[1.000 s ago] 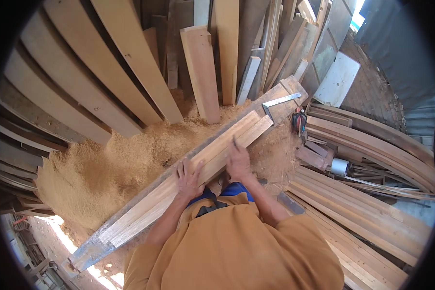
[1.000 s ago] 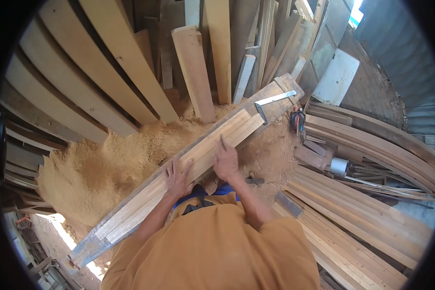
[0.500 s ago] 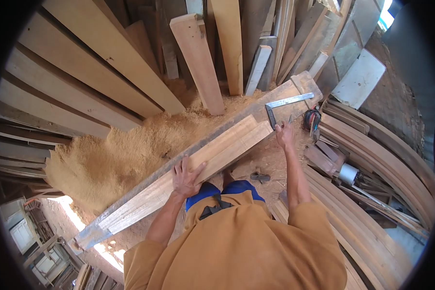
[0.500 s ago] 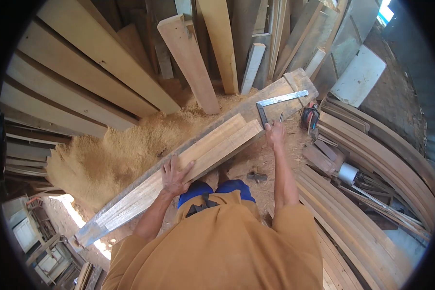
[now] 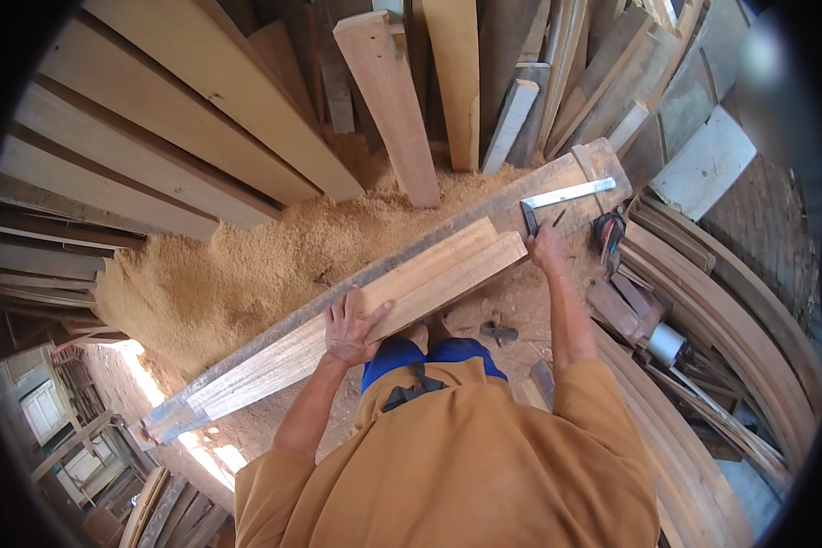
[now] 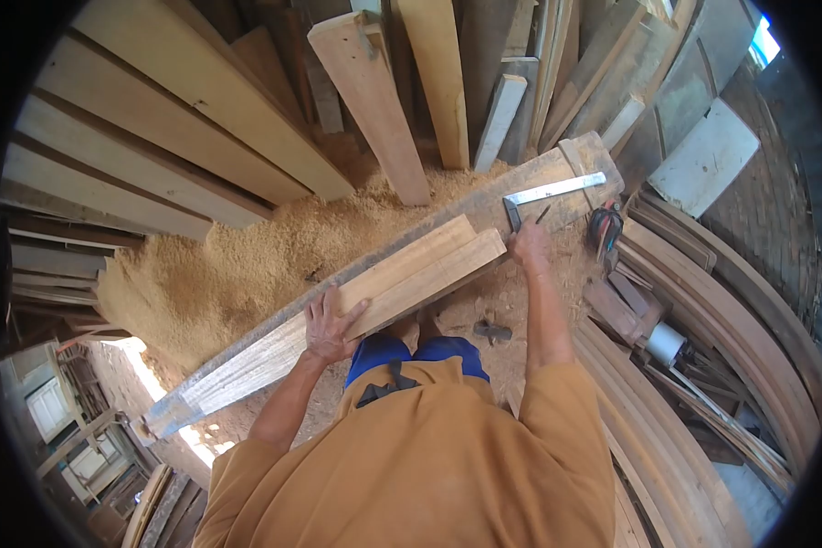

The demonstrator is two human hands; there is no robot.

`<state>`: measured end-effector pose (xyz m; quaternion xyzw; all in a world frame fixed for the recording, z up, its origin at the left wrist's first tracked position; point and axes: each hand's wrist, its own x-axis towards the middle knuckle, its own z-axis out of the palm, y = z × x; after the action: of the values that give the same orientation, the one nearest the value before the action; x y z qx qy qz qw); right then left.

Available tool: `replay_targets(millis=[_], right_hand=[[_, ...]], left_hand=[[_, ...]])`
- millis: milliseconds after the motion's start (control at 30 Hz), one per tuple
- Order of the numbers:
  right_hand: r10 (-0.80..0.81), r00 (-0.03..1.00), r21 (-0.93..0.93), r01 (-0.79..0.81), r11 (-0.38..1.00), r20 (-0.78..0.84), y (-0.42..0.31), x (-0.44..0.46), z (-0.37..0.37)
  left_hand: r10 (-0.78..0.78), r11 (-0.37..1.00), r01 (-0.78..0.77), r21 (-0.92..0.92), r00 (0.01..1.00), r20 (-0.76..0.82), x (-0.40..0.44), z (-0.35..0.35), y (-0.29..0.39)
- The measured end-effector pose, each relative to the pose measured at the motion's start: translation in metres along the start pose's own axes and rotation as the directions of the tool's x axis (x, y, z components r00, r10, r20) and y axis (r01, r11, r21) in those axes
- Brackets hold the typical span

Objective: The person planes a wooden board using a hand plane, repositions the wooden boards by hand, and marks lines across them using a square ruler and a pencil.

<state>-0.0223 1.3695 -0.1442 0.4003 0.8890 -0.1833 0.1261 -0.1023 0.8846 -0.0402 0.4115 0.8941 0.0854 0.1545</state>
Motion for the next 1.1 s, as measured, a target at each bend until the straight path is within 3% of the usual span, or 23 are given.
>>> replay_targets(millis=[67, 167, 200, 300, 400, 533, 633, 733, 833, 933, 1033, 1100], right_hand=[[-0.037, 0.998, 0.046, 0.035, 0.998, 0.049, 0.005, 0.008, -0.004], [-0.037, 0.984, 0.454, -0.046, 0.89, 0.172, 0.016, 0.008, -0.02], [0.054, 0.984, 0.607, -0.149, 0.78, 0.172, 0.034, 0.021, 0.007], [0.007, 0.995, 0.582, -0.066, 0.81, 0.104, -0.004, -0.014, -0.062], [-0.271, 0.952, 0.295, 0.301, 0.907, -0.139, -0.005, -0.019, -0.063], [-0.444, 0.89, 0.276, 0.405, 0.872, 0.098, -0.024, -0.034, -0.067], [-0.326, 0.937, 0.391, 0.256, 0.884, 0.123, -0.031, -0.039, -0.073], [-0.353, 0.929, 0.25, 0.318, 0.914, 0.11, -0.041, -0.044, -0.081], [-0.306, 0.932, 0.367, 0.22, 0.904, 0.195, -0.044, -0.048, -0.083], [-0.261, 0.957, 0.312, 0.213, 0.926, 0.123, -0.035, -0.04, -0.072], [-0.306, 0.931, 0.325, 0.232, 0.917, 0.198, -0.039, -0.042, -0.074], [-0.32, 0.938, 0.304, 0.269, 0.914, 0.133, -0.029, -0.037, -0.065]], left_hand=[[-0.002, 1.0, 0.002, 0.008, 1.0, 0.002, -0.001, 0.0, 0.0], [-0.012, 1.0, 0.012, 0.01, 1.0, -0.008, -0.004, 0.0, 0.001], [-0.015, 1.0, 0.015, 0.012, 1.0, -0.013, -0.003, 0.0, 0.001], [-0.064, 0.998, 0.06, 0.035, 0.993, 0.103, 0.0, -0.009, 0.004], [-0.067, 0.998, 0.064, 0.023, 0.993, 0.1, 0.0, -0.01, 0.005], [-0.038, 0.999, 0.039, -0.008, 0.992, 0.117, -0.003, -0.016, 0.001], [-0.042, 0.999, 0.044, -0.016, 0.993, 0.109, -0.004, -0.016, 0.0], [-0.061, 0.998, 0.059, 0.017, 0.986, 0.154, -0.004, -0.015, 0.001], [-0.067, 0.998, 0.064, 0.021, 0.981, 0.184, -0.002, -0.02, 0.0], [-0.066, 0.998, 0.066, 0.009, 0.981, 0.181, -0.003, -0.019, 0.002], [-0.059, 0.998, 0.056, 0.026, 0.986, 0.155, -0.004, -0.018, -0.001], [-0.055, 0.998, 0.052, 0.026, 0.989, 0.14, -0.005, -0.016, 0.0]])
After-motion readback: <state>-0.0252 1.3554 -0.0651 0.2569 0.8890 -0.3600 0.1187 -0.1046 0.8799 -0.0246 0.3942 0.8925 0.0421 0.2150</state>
